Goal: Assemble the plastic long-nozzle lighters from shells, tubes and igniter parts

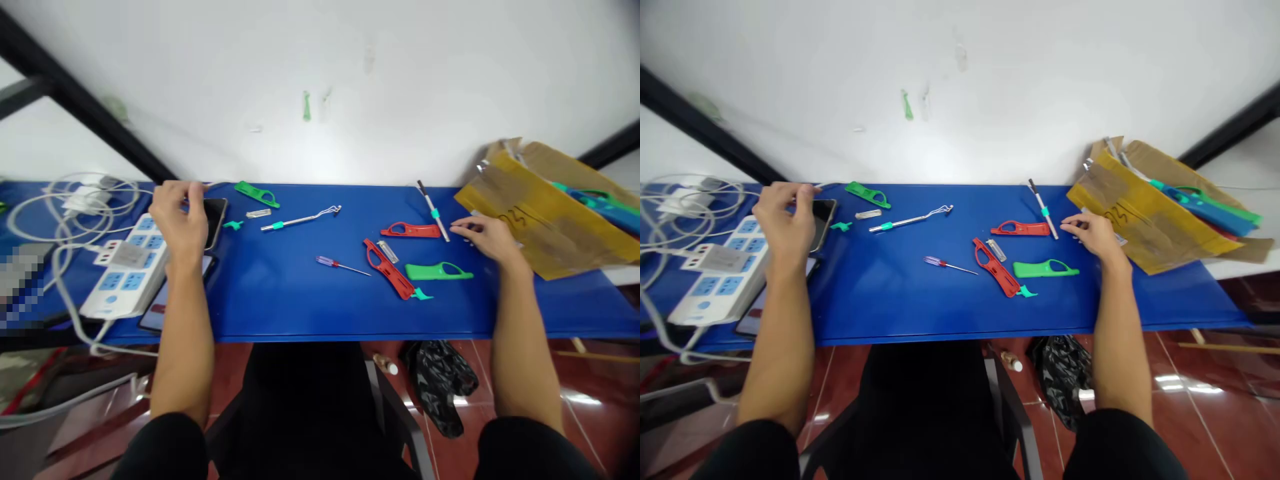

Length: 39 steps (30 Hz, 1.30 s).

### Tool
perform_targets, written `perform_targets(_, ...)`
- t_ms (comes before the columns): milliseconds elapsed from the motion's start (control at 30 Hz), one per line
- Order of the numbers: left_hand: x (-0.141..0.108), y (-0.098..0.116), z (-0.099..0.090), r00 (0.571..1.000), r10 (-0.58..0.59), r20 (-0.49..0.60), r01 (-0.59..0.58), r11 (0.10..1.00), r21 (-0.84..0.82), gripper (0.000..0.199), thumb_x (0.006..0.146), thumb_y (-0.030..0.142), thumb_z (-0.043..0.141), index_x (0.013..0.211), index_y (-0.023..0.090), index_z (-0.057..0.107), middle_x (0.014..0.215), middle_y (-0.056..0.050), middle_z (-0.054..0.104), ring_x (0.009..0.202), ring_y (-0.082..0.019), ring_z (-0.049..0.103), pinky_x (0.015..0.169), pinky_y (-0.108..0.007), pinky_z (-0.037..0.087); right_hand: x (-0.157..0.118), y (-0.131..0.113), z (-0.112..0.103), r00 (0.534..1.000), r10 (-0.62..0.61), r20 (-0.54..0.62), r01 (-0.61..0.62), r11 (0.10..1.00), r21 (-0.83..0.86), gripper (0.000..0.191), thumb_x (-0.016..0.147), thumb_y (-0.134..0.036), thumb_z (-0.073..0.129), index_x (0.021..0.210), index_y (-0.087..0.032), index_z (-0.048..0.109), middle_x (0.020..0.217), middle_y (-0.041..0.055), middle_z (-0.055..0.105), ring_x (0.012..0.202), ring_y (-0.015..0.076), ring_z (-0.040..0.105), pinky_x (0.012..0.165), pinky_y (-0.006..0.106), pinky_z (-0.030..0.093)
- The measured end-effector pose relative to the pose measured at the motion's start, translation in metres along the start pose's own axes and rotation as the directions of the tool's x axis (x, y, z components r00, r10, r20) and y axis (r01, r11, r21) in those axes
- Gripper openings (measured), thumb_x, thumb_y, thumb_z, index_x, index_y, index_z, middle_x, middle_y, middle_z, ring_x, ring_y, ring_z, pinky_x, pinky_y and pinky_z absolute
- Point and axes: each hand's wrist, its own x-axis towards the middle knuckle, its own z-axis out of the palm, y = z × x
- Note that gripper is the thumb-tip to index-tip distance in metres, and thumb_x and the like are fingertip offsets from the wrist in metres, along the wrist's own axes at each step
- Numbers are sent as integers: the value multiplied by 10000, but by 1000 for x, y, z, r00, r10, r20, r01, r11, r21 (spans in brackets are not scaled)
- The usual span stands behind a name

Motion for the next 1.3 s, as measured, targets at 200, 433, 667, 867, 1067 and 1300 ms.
perform_targets(200,-32,19,-60,896,-103,-433,134,990,41,401,1164,340,392,991,170,711,1033,-92,733,1061,-222,666,1032,-408,519,7,12,3,1000,7,16,-6,999,-43,866,703,-996,643,1056,-234,855,906,132,801,686,281,668,743,472,533)
perform_targets(433,-153,60,-78,952,-275,-134,265,960,-91,388,1135,420,433,905,266,706,943,-79,746,946,-266,728,937,-465,586,18,25,17,994,66,-84,-68,997,-19,603,681,-909,689,855,-349,832,852,97,810,664,343,686,752,560,526)
perform_targets(667,-149,52,-58,851,-42,524,159,970,-182,336,1128,471,499,978,293,742,1048,-37,800,969,-230,759,846,-360,565,11,-1,8,980,153,-125,-147,987,62,457,710,-669,720,907,-264,801,909,145,815,710,320,681,767,507,535)
perform_targets(867,-151,44,-53,836,-35,548,124,984,-126,336,1122,518,513,980,308,733,1054,-14,805,964,-233,757,832,-350,526,4,1,0,983,168,-80,-164,985,50,476,834,-661,686,965,-218,799,778,106,777,676,263,657,719,415,529)
perform_targets(1067,-151,43,-54,833,-31,552,126,983,-135,326,1106,508,536,946,308,737,1057,0,815,944,-226,754,799,-330,530,1,8,-1,998,61,-24,-58,995,85,584,738,-813,794,859,-241,810,939,95,836,743,246,665,739,403,553)
perform_targets(1300,-151,44,-54,835,-56,547,155,978,-137,363,1097,532,536,955,284,761,1070,-11,814,939,-216,739,803,-324,505,7,16,2,994,109,-10,-108,994,33,686,703,-890,775,827,-218,834,827,95,809,679,222,623,665,367,492)
